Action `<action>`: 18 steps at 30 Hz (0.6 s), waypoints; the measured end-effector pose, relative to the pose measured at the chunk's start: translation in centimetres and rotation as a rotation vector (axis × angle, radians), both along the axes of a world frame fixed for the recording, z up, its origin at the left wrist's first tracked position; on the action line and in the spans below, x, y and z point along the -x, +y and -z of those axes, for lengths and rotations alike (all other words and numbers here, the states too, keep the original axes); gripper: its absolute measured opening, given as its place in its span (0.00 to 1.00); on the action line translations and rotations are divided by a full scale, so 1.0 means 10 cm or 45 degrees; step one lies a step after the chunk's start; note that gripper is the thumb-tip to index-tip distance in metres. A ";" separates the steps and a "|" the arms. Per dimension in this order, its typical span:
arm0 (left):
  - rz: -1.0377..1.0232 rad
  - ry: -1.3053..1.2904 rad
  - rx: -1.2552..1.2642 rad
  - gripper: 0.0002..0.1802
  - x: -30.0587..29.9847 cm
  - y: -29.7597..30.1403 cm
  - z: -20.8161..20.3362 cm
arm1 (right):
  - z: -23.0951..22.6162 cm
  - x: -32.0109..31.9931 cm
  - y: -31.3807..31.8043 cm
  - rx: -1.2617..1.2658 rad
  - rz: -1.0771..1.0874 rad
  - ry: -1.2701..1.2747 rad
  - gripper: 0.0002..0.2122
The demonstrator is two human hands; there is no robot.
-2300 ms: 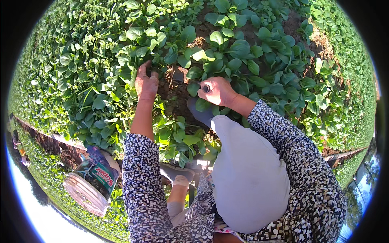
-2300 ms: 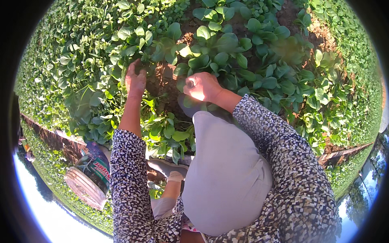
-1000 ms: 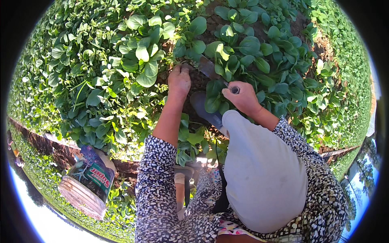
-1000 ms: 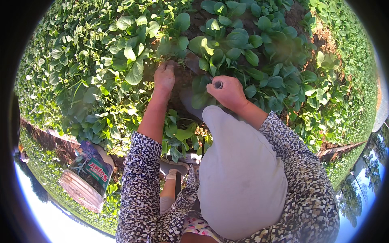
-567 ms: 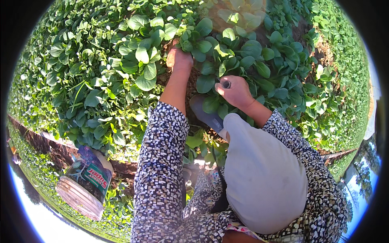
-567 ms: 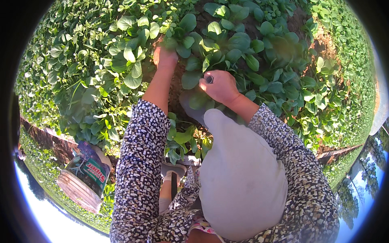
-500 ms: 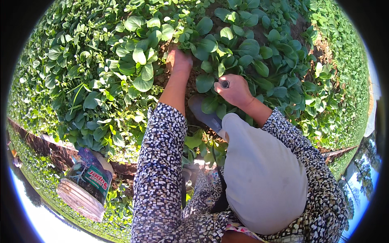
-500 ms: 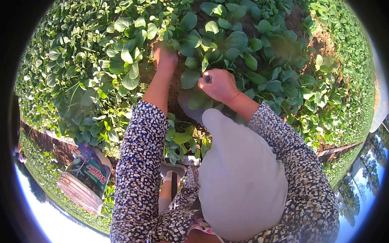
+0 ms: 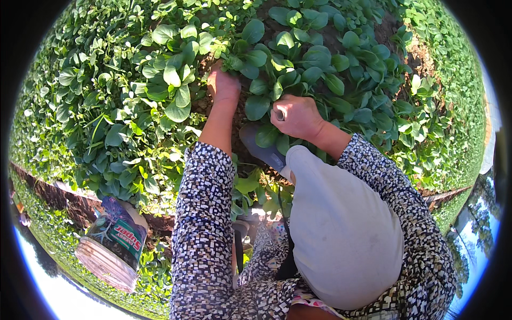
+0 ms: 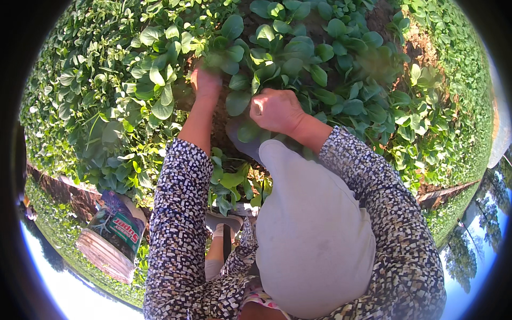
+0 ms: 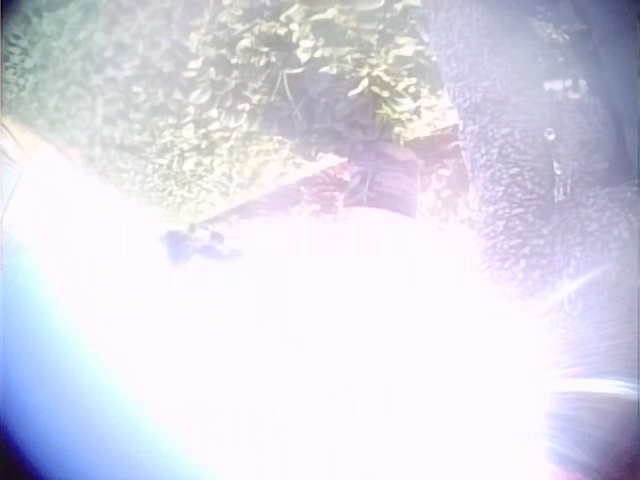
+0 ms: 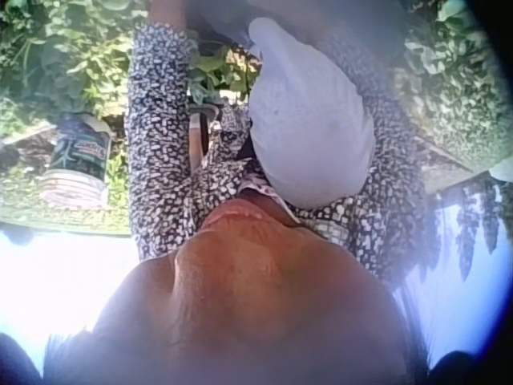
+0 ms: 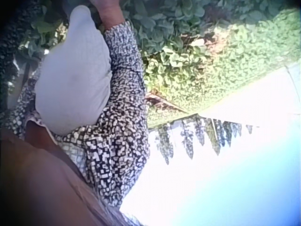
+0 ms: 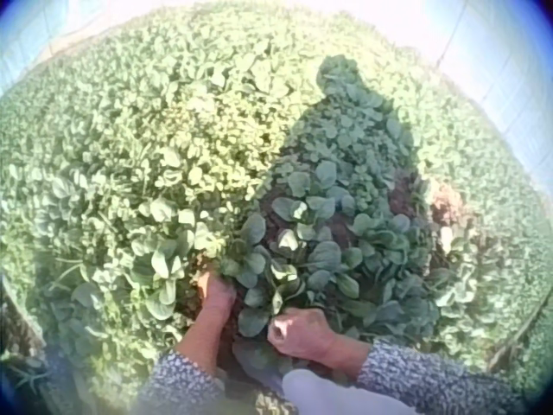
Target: The person weeds a field of leafy green plants using a small hand trowel, pulling up weeds and placing them into a plastic bucket.
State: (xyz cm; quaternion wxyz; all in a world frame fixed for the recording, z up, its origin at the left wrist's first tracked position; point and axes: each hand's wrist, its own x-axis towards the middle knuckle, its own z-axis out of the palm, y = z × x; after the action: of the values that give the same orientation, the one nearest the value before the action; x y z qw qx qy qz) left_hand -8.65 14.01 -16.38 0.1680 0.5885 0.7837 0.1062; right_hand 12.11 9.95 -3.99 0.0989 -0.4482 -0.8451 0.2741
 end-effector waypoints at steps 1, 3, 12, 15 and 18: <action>-0.010 -0.017 -0.054 0.11 0.05 -0.05 0.04 | 0.01 0.00 -0.01 -0.018 -0.033 -0.011 0.06; -0.019 -0.066 -0.160 0.10 0.05 -0.12 0.05 | 0.08 -0.08 -0.01 -0.071 -0.143 -0.065 0.06; -0.804 -1.443 -0.207 0.07 -0.32 -0.95 -0.42 | -0.05 -0.32 -0.21 0.390 0.335 0.228 0.11; -1.109 -1.909 -0.176 0.06 -0.45 -1.31 -0.65 | -0.16 -0.38 -0.22 1.117 0.750 0.687 0.13; -1.396 -2.117 -0.211 0.09 -0.47 -1.45 -0.79 | -0.35 -0.33 -0.22 1.635 1.029 1.039 0.10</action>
State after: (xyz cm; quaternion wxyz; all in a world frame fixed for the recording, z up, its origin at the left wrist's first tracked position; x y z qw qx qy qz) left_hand -3.96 -0.49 -8.51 0.5493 -0.1060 0.5704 0.6014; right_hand 15.43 7.79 -0.48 0.2123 -0.5501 -0.2003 0.7824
